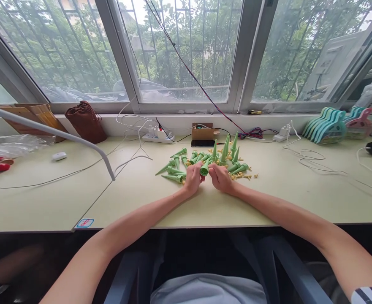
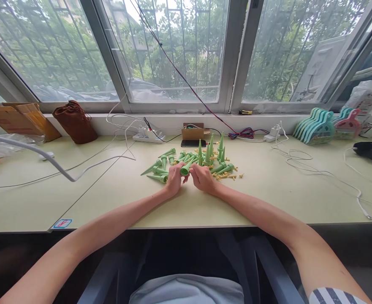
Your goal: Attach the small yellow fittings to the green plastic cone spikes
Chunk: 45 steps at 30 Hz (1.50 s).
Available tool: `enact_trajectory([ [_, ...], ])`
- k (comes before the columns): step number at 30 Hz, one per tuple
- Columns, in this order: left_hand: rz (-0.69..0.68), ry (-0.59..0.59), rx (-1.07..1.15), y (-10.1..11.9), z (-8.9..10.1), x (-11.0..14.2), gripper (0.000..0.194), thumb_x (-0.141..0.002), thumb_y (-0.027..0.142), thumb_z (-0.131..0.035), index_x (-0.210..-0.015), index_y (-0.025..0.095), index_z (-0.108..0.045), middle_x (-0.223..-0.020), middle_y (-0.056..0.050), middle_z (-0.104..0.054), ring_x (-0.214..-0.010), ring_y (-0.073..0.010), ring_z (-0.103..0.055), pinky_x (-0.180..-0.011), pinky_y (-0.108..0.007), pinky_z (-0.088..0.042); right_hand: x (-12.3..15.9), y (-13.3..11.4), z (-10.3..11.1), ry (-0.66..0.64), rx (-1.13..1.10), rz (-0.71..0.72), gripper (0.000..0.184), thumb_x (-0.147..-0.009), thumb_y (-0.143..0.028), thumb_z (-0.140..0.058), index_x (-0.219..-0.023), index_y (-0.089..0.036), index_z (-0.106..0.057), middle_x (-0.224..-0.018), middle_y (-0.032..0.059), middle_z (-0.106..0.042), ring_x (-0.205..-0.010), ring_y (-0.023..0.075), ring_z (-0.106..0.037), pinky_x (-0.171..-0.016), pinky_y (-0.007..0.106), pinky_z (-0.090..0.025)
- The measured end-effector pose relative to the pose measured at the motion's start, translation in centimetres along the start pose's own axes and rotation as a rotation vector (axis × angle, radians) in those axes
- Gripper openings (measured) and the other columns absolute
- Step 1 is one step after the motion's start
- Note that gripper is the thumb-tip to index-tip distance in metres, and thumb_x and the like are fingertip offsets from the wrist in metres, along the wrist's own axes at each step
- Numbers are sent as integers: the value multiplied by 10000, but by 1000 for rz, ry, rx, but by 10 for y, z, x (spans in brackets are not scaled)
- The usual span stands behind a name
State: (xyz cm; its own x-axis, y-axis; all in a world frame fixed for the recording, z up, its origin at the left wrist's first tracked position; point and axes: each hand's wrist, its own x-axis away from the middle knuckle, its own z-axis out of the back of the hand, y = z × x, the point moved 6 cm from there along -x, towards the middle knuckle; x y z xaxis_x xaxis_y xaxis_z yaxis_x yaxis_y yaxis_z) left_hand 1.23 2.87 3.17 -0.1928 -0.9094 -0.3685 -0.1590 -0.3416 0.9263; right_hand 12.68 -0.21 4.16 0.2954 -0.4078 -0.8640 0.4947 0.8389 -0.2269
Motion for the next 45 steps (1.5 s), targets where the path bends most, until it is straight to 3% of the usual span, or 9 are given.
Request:
enact_trajectory([
  [7,16,-50,-32,-1,1,0,506,-896,513,-449,-544,153,-501,-506,-14,-513,-414,-81,-449,-384,-221,-335,-1,3,4,-10,-35,-81,297,-1032,-298,-291,-789,-206,-434,-612,-2,-512,-494,104,-407,-521,243,-327],
  [15,86,-183,-29,-2,-2,4,501,-893,563,-475,-632,140,-536,-566,-18,-539,-424,-92,-486,-396,-232,-368,-1,7,8,-38,-99,-135,300,-1037,-328,-289,-789,-208,-406,-603,-23,-472,-486,94,-362,-497,241,-302],
  [21,91,-201,-70,-8,0,4,479,-919,558,-441,-677,152,-523,-531,-3,-531,-429,-97,-492,-418,-230,-377,1,12,5,-62,-103,-180,306,-1039,-360,-279,-790,-214,-382,-607,-28,-447,-494,96,-353,-507,246,-289],
  [30,-28,-200,-171,-3,1,2,434,-927,556,-436,-690,192,-423,-469,48,-459,-388,-86,-453,-408,-219,-336,-1,18,5,-147,-80,-263,312,-1032,-394,-257,-826,-214,-406,-587,-44,-387,-492,104,-314,-521,245,-303],
  [37,-89,-210,-264,10,0,6,374,-906,521,-505,-724,197,-457,-451,48,-443,-375,-88,-438,-403,-224,-315,1,24,3,-175,-85,-283,358,-1031,-452,-232,-792,-223,-366,-602,-39,-384,-506,110,-304,-531,252,-305],
  [41,-102,-199,-252,13,-1,6,350,-872,514,-567,-749,196,-488,-526,33,-450,-421,-93,-437,-415,-228,-342,1,26,2,-170,-85,-309,368,-1028,-466,-237,-766,-226,-327,-588,-47,-348,-503,112,-270,-516,257,-279],
  [45,-219,-161,-355,14,0,5,295,-864,454,-596,-772,182,-526,-731,-19,-520,-523,-92,-466,-465,-226,-402,1,29,2,-156,-62,-334,381,-1027,-458,-257,-736,-221,-320,-576,-51,-345,-502,107,-258,-508,253,-261],
])
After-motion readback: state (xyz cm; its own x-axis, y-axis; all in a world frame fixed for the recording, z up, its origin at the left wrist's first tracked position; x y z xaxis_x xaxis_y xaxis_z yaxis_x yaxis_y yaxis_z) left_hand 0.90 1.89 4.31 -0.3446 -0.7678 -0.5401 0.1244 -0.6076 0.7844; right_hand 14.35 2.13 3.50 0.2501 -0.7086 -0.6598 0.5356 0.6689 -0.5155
